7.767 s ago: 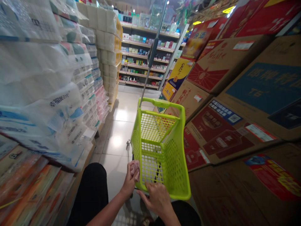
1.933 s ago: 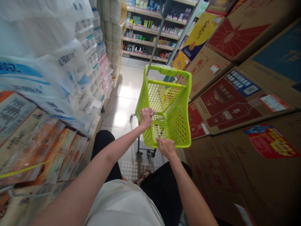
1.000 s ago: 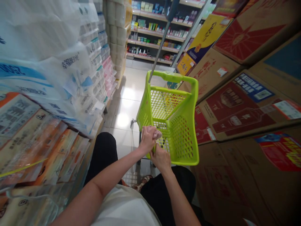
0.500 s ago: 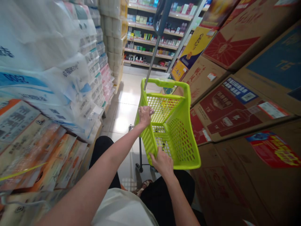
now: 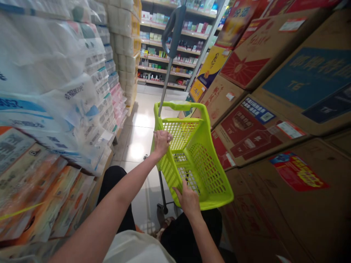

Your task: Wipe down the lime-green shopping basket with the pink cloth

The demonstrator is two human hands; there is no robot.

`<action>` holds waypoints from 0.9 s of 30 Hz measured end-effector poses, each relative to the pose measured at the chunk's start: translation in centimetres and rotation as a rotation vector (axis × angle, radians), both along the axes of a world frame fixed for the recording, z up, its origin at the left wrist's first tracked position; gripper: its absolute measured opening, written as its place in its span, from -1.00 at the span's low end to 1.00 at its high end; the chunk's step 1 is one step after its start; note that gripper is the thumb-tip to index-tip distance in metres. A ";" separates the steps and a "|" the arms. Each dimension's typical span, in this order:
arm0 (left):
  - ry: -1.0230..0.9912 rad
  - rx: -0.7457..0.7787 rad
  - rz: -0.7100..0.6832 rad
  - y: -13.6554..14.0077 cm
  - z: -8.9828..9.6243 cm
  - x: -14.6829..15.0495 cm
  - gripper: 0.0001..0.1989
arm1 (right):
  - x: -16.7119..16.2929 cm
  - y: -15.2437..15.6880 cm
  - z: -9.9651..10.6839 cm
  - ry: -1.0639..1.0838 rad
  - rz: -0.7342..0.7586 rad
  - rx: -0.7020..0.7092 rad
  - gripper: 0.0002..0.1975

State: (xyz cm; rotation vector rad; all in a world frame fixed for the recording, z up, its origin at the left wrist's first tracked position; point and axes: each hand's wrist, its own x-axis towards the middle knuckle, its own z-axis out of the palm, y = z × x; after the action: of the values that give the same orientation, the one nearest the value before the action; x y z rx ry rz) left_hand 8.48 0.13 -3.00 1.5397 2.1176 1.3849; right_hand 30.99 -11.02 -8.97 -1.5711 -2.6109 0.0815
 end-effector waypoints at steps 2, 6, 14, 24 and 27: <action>0.008 0.007 0.047 2.0 1.0 -1.7 -0.79 | 0.6 0.3 0.0 0.001 0.020 0.028 -0.64; 0.013 -0.002 0.083 2.0 0.8 -1.6 -0.72 | 0.0 1.7 0.4 -0.033 -0.001 0.049 -0.63; -0.045 0.054 0.065 -3.4 -4.2 4.1 -0.61 | -1.2 3.7 -0.1 -0.002 0.081 0.093 -0.64; -0.166 0.240 0.399 2.4 0.6 -6.9 -0.83 | 1.5 4.7 -1.5 -0.076 0.164 0.154 -0.67; -0.211 0.313 0.539 3.3 2.1 -10.0 -0.84 | 1.6 4.9 -1.9 -0.084 0.198 0.186 -0.63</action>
State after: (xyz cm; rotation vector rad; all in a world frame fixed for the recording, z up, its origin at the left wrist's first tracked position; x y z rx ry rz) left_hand -1.54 3.44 -0.92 0.8631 2.3600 2.0287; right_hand 32.59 -6.14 -10.87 -1.2819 -2.7385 -0.2118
